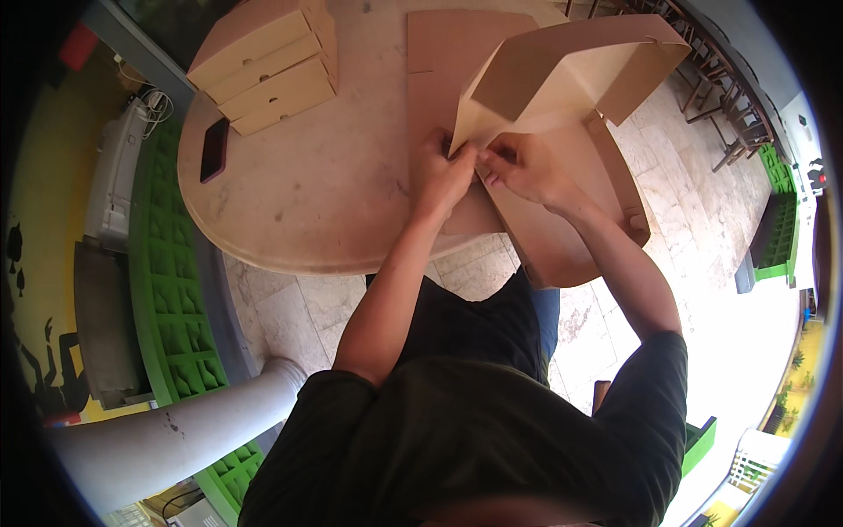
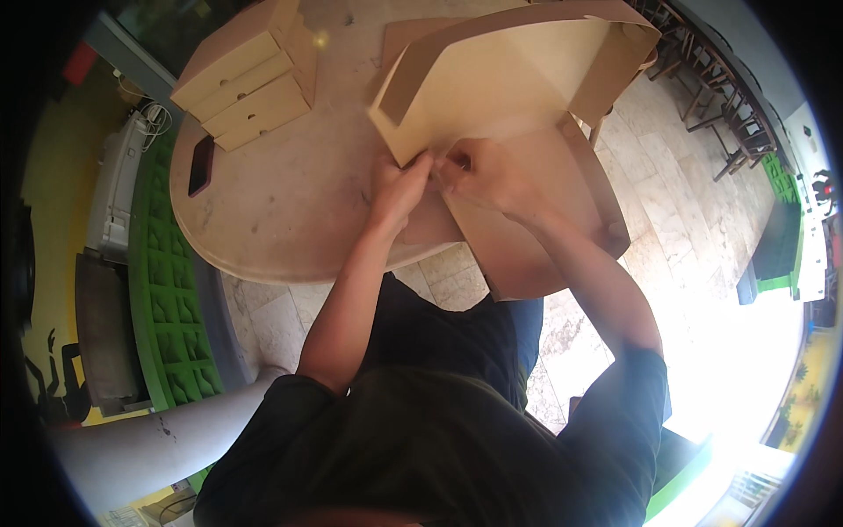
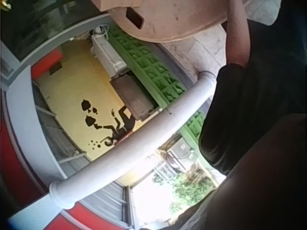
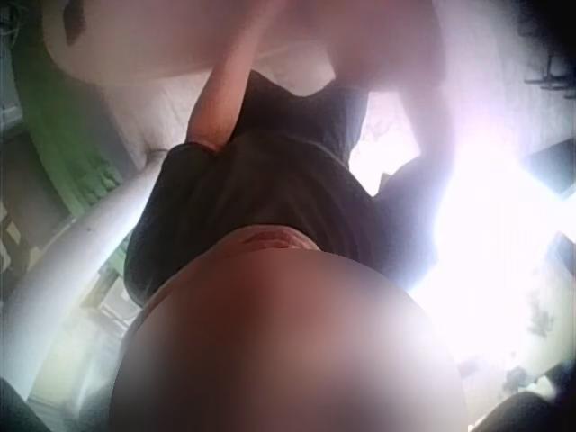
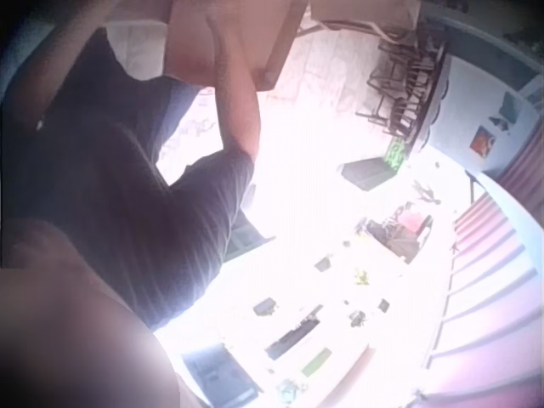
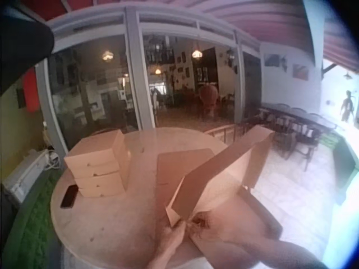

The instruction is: The person assembles flat-packed cardboard boxes by folding along pre-scored lines and tucking flaps into slots. They handle multiple boxes one at a time, stacking completed units on the table.

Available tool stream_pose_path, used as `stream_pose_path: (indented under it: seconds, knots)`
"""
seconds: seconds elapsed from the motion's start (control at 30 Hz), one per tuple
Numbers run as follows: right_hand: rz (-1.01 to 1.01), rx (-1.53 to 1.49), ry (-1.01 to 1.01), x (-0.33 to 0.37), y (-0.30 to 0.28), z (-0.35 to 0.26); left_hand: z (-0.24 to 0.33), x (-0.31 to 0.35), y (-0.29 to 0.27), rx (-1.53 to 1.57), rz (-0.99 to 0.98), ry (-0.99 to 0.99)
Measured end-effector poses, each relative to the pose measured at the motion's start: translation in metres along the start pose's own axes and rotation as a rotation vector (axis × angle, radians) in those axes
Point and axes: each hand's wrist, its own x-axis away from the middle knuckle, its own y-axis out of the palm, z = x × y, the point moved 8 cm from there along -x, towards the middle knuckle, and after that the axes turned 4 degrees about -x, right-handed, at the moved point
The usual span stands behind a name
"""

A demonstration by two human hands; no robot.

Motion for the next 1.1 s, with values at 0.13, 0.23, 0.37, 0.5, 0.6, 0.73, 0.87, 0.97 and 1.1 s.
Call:
stream_pose_path:
  seconds: [0.13,0.23,0.37,0.5,0.6,0.73,0.87,0.97,1.1]
  knots:
    - [-0.024,0.379,-0.129,0.008,0.008,-0.015,0.008,0.000,-0.002,-0.024,-0.039,-0.037]
    - [-0.098,0.262,-0.122,0.002,0.015,-0.019,0.012,0.001,-0.003,-0.039,-0.057,-0.062]
    - [0.038,0.289,-0.169,0.024,-0.014,-0.049,0.057,0.000,-0.018,-0.516,0.038,0.249]
    - [0.378,-0.013,-0.402,0.065,-0.072,-0.126,0.133,0.012,-0.031,-0.265,0.157,0.695]
    - [0.516,-0.266,-0.495,0.075,-0.092,-0.173,0.181,0.011,-0.026,-0.117,0.137,0.859]
    - [0.561,-0.101,-0.640,0.064,-0.090,-0.216,0.216,0.015,-0.021,-0.156,0.123,0.862]
    - [0.759,0.166,-0.684,0.076,-0.084,-0.209,0.226,0.029,-0.031,-0.115,0.105,0.768]
    - [0.685,0.025,-0.779,0.072,-0.069,-0.196,0.232,0.045,-0.023,-0.147,0.040,0.808]
    - [0.624,-0.139,-0.739,0.074,-0.066,-0.180,0.236,0.050,-0.016,-0.107,0.049,0.770]
